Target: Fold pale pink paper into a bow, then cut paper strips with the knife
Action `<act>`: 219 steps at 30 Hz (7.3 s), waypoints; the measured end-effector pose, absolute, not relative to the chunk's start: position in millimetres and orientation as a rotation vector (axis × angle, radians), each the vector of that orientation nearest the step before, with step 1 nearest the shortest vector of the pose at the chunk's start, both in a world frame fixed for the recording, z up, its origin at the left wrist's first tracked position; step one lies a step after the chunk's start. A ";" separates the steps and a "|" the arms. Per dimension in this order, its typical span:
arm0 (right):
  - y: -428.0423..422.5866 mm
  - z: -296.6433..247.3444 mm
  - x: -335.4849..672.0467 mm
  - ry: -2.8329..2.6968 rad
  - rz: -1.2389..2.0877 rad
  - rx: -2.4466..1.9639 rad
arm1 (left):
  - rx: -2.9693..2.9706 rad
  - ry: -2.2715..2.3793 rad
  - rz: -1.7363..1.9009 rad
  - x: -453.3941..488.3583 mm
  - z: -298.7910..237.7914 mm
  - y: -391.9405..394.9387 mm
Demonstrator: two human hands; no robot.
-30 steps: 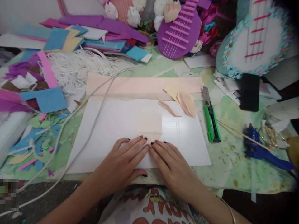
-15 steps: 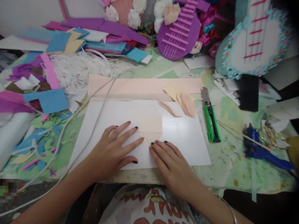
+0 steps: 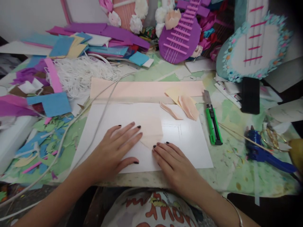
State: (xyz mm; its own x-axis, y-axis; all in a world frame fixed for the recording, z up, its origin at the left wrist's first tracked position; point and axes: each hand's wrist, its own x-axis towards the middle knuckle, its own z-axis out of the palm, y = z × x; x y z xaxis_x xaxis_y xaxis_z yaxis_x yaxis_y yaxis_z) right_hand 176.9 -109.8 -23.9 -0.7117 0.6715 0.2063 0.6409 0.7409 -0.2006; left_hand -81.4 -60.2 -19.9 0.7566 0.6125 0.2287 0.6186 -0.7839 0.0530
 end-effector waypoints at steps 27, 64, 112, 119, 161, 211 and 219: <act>-94.7 -21.0 187.0 -2.446 0.278 -1.032 | -3.038 -1.046 -0.809 -52.5 -29.1 -73.4; -60.8 -10.1 188.2 -2.555 0.571 -0.996 | -3.583 -1.576 -0.357 -39.4 0.1 -32.2; -55.6 -19.1 185.3 -2.512 0.589 -0.829 | -3.292 -0.975 -0.560 -34.0 -7.1 -48.6; -55.6 -19.0 184.9 -2.504 0.585 -0.832 | -3.062 -0.857 -0.547 -47.5 -22.1 -94.7; -57.4 -21.7 183.6 -2.340 0.772 -1.028 | -3.041 -1.092 -0.306 -35.3 -25.6 -108.3; -126.9 -42.6 181.1 -2.345 0.364 -1.062 | -3.005 -1.182 -0.319 -31.5 -25.8 -112.8; -124.0 -42.7 181.6 -2.396 0.338 -1.079 | -3.112 -1.168 -0.265 -40.5 -16.7 -111.4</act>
